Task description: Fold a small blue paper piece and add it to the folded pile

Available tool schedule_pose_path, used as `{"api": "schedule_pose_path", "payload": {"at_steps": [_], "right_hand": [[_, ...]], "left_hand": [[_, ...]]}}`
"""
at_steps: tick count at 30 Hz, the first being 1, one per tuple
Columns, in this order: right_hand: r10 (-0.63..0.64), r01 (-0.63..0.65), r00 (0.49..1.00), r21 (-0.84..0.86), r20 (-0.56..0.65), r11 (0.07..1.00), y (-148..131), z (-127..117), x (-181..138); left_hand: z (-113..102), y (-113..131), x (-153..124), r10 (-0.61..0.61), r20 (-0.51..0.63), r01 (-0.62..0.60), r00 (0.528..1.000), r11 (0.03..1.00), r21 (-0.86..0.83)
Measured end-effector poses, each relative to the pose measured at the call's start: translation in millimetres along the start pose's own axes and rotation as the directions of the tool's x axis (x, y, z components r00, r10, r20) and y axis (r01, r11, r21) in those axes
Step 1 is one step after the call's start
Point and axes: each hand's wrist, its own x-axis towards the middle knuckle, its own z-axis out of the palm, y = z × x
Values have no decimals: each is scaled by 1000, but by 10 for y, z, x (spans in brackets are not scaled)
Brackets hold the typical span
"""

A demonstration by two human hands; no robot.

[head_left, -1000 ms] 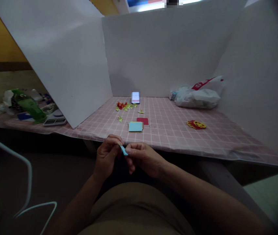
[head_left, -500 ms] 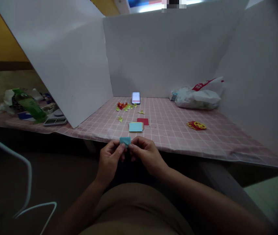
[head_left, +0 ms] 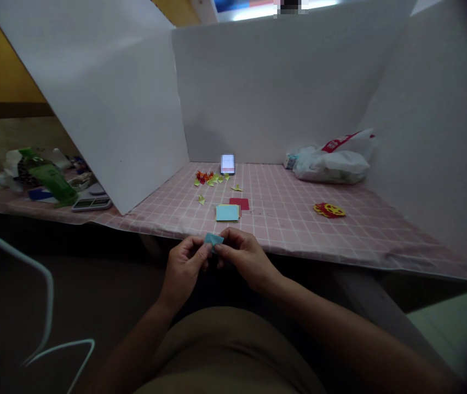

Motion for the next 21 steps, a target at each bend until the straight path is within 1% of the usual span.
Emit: {"api": "schedule_pose_path", "payload": {"at_steps": [4, 7, 10, 14, 17, 21], "right_hand": [[9, -9, 1000, 20, 2, 1000, -13, 13, -5], [25, -25, 1000, 4, -15, 1000, -29, 12, -8], [14, -15, 999, -10, -39, 1000, -30, 5, -6], [-11, 10, 998, -14, -64, 1000, 1, -8, 5], [-37, 33, 997, -54, -66, 998, 21, -13, 7], [-77, 67, 995, -144, -69, 987, 11, -18, 4]], "left_hand": [[0, -1, 3, -1, -1, 1, 1000, 1000, -21], [-15, -1, 14, -12, 9, 12, 1000, 1000, -3], [-21, -11, 24, -34, 13, 34, 999, 999, -13], [-8, -57, 28, -74, 64, 77, 995, 995, -56], [-1, -93, 30, -93, 106, 101, 990, 992, -71], [-12, -84, 36, -87, 96, 93, 992, 994, -52]]}}
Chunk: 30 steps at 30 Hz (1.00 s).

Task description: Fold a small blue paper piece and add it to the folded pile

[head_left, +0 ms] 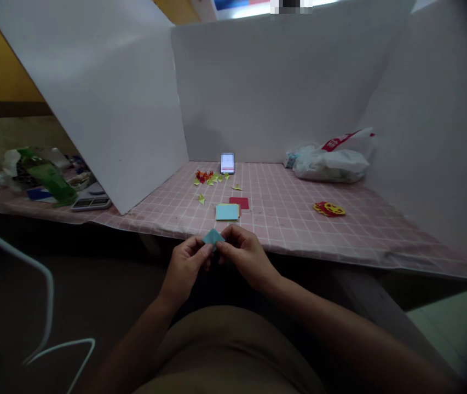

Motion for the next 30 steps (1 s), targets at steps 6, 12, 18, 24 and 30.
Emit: {"api": "schedule_pose_path", "payload": {"at_steps": [6, 12, 18, 24, 30], "right_hand": [[12, -12, 1000, -26, 2, 1000, -12, -29, 18], [27, -24, 999, 54, -46, 998, 19, 6, 0], [76, -77, 997, 91, 16, 993, -1, -30, 34], [22, -22, 999, 10, -39, 1000, -16, -77, 53], [-26, 21, 998, -101, -50, 995, -3, -33, 5]], "left_hand": [[-8, 59, -3, 3, 55, -7, 998, 997, 72], [23, 39, 2, 6, 101, -13, 995, 998, 64], [-19, -12, 9, 22, 148, -40, 989, 992, 119], [-37, -48, 28, -4, 188, -10, 982, 997, 76], [25, -83, 17, -5, 89, 1, 996, 999, 45]]}}
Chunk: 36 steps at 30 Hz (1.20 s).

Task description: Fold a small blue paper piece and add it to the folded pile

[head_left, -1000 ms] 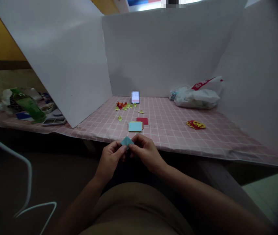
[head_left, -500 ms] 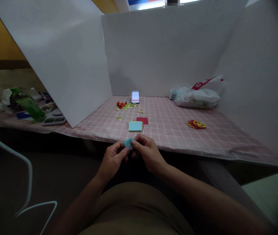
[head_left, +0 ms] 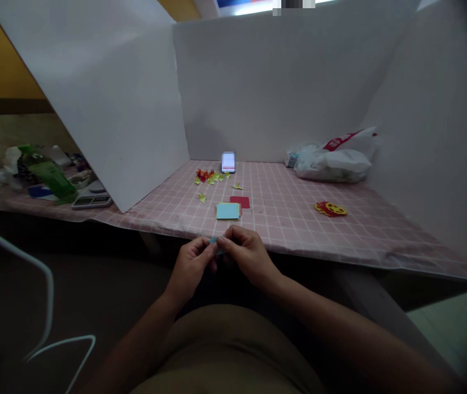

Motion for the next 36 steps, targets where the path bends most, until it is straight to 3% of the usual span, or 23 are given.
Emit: {"api": "schedule_pose_path", "payload": {"at_steps": [5, 14, 23, 28, 32, 36], "right_hand": [[27, -24, 999, 74, -31, 997, 44, 28, -21], [95, -83, 995, 230, -41, 970, 55, 64, -34], [96, -79, 994, 270, -49, 959, -3, 18, -8], [66, -41, 994, 253, -92, 967, -37, -38, 31], [55, -46, 998, 186, -40, 982, -50, -33, 17], [25, -20, 999, 132, -34, 991, -64, -30, 17]], "left_hand": [[30, 24, -20, 45, -17, -44, 999, 998, 42], [-35, 53, -46, -22, 33, 21, 999, 999, 36], [-58, -58, -40, -32, 71, 43, 997, 986, -164], [-64, -68, -15, -21, 28, 26, 999, 987, -158], [-6, -12, 11, -2, 33, 4, 999, 998, -59], [43, 42, 18, 48, -56, -48, 997, 999, 13]]}}
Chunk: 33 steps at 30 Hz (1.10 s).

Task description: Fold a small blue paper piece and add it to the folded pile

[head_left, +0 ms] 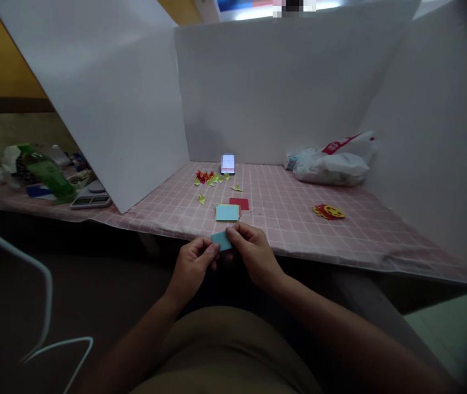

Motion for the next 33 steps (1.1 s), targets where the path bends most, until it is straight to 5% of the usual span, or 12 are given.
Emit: {"api": "schedule_pose_path", "payload": {"at_steps": [4, 10, 15, 23, 33], "right_hand": [[12, -9, 997, -35, 82, 999, -11, -17, 18], [-52, 68, 993, -149, 106, 986, 3, -16, 14], [-61, 71, 991, -85, 117, 994, -9, -16, 24], [-16, 16, 1000, -38, 5, 999, -33, -101, 92], [-8, 8, 1000, -20, 18, 1000, -68, -155, 167]], "left_hand": [[0, 14, 11, 27, -99, -26, 995, 1000, 7], [8, 21, 35, 19, -134, -30, 991, 997, -77], [31, 3, 48, -21, -133, 1, 991, 988, -153], [57, 1, 168, 31, -152, -44, 988, 996, -83], [108, 40, 239, 34, -161, -63, 986, 982, -176]]}}
